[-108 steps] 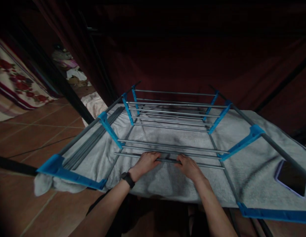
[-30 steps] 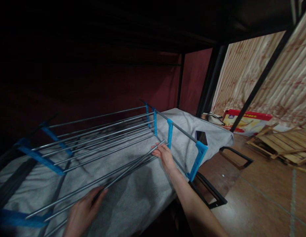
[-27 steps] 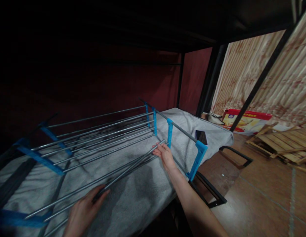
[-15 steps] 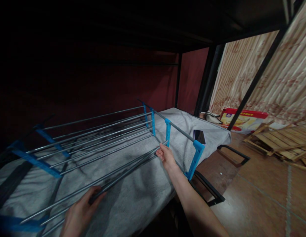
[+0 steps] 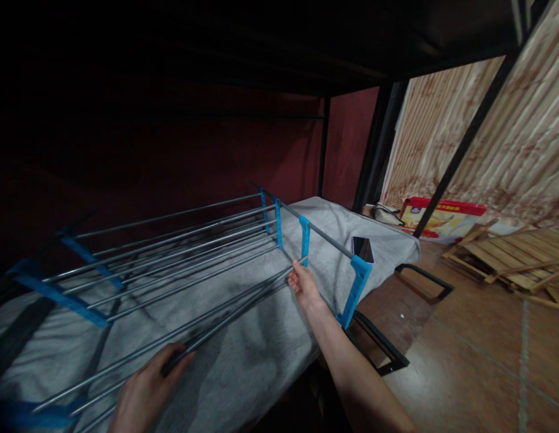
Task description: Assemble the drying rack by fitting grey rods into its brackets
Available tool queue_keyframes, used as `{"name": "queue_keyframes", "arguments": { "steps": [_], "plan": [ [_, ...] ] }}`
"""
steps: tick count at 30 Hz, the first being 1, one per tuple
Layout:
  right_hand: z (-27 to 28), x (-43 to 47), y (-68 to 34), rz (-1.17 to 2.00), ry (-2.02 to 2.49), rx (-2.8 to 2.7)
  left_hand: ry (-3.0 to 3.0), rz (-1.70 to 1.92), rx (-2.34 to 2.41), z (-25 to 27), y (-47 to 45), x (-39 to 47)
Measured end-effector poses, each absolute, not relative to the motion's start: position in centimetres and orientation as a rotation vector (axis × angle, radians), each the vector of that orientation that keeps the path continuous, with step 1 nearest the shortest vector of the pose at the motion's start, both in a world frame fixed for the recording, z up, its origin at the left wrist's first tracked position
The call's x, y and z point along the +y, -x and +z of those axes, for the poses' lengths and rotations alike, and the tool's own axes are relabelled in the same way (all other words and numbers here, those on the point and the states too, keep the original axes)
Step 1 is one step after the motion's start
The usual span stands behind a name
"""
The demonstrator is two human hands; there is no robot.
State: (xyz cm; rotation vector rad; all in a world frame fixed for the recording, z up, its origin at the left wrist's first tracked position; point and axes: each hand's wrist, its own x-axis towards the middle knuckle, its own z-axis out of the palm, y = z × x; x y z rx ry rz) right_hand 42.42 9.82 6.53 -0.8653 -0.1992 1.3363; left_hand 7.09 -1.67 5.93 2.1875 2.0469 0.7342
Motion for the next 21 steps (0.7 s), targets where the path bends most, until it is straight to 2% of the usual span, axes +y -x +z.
{"name": "queue_keyframes", "arguments": {
  "steps": [21],
  "plan": [
    [7.7, 9.7, -42.8, 1.261, 0.841, -0.312, -2.216, 0.699, 2.019, 5.8, -7.1, -1.6]
  ]
}}
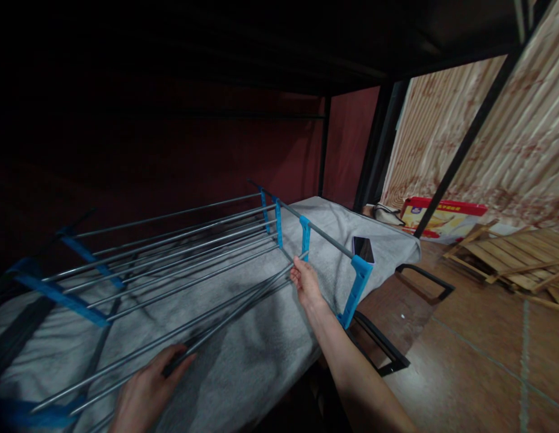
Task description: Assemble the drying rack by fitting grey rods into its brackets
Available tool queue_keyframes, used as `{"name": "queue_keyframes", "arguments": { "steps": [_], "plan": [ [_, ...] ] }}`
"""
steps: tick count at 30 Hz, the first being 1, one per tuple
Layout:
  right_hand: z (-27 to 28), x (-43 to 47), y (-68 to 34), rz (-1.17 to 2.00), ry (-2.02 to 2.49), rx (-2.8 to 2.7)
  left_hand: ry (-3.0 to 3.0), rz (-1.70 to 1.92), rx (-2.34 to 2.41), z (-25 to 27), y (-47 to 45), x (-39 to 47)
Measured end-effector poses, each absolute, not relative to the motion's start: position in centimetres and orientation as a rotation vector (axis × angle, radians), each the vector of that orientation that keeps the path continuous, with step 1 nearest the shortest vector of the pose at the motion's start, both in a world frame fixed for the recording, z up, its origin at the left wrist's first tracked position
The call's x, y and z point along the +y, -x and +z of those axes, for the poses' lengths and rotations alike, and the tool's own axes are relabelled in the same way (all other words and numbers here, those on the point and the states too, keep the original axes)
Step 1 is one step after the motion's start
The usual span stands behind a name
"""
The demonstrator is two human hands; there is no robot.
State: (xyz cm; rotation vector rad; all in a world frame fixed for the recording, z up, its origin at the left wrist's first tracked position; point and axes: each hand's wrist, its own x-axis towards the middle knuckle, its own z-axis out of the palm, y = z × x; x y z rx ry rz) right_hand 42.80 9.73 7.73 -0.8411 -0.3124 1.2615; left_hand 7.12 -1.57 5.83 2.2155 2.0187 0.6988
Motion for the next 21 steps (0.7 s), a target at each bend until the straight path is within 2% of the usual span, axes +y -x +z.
{"name": "queue_keyframes", "arguments": {
  "steps": [21],
  "plan": [
    [7.87, 9.39, -42.42, 1.266, 0.800, -0.354, -2.238, 0.647, 1.978, 4.96, -6.31, -1.26]
  ]
}}
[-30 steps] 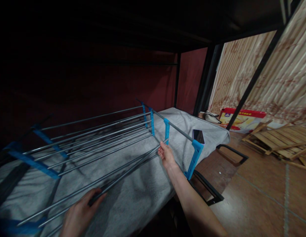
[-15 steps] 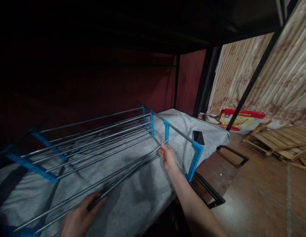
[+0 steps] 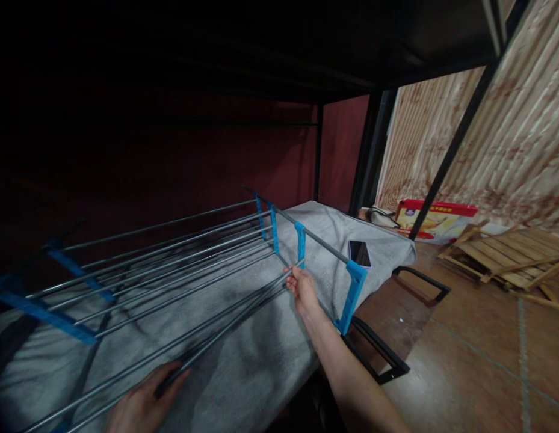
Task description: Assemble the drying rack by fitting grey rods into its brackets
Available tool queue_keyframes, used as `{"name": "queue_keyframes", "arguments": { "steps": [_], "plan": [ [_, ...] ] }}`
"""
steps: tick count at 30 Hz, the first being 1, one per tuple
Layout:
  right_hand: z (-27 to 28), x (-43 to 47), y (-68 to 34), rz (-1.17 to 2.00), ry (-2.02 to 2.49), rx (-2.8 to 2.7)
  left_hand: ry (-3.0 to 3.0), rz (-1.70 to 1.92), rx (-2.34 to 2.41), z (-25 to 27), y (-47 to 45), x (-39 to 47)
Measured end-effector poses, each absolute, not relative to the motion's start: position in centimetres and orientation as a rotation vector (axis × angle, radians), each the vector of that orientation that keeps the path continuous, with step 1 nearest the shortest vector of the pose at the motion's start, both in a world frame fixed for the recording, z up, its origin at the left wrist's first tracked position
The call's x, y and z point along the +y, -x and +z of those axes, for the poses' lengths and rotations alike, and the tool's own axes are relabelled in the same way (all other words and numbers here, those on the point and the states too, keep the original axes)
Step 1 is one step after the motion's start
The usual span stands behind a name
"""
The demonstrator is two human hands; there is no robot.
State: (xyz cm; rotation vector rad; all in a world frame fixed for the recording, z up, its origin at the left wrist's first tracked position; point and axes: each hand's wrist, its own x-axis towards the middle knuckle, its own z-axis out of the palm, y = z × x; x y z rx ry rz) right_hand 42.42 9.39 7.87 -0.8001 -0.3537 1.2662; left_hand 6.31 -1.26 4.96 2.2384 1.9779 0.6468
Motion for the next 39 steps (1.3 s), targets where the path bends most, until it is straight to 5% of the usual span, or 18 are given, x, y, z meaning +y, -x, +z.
{"name": "queue_keyframes", "arguments": {
  "steps": [39],
  "plan": [
    [7.7, 8.6, -43.6, 1.164, 0.772, -0.229, -2.230, 0.443, 2.078, 6.4, -5.4, -3.6]
  ]
}}
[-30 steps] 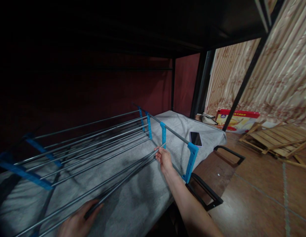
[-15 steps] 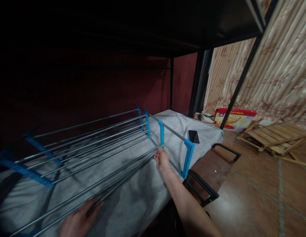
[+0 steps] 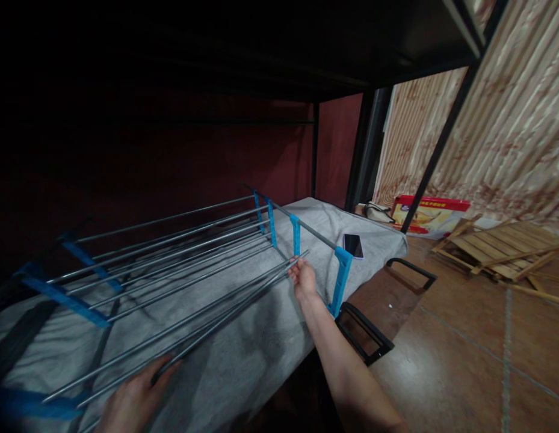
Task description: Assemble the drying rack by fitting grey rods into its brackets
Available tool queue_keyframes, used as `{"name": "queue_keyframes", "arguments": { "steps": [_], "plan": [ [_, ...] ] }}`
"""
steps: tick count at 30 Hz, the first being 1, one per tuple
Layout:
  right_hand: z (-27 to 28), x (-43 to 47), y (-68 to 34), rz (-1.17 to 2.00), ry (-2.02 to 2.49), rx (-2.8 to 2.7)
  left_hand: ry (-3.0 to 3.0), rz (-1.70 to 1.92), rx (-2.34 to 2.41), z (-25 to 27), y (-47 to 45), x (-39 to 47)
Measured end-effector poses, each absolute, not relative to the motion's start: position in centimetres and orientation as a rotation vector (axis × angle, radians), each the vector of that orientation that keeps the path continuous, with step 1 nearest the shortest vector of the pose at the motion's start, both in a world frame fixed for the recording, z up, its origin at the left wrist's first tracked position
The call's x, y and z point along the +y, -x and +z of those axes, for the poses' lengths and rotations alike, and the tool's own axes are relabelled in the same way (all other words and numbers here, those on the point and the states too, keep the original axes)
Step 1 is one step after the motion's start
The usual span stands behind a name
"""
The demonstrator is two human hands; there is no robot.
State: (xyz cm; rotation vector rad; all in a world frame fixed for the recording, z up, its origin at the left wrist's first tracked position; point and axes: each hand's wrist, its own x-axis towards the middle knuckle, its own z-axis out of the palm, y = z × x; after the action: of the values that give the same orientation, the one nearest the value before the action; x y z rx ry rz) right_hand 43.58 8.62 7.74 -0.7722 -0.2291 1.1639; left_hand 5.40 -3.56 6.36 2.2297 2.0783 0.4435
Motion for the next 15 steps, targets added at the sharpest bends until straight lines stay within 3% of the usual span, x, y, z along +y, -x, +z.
{"name": "queue_keyframes", "arguments": {
  "steps": [15],
  "plan": [
    [8.2, 9.9, -45.3, 1.110, 0.656, -0.052, -2.166, 0.384, 2.457, 7.1, -1.6, -5.0]
  ]
}}
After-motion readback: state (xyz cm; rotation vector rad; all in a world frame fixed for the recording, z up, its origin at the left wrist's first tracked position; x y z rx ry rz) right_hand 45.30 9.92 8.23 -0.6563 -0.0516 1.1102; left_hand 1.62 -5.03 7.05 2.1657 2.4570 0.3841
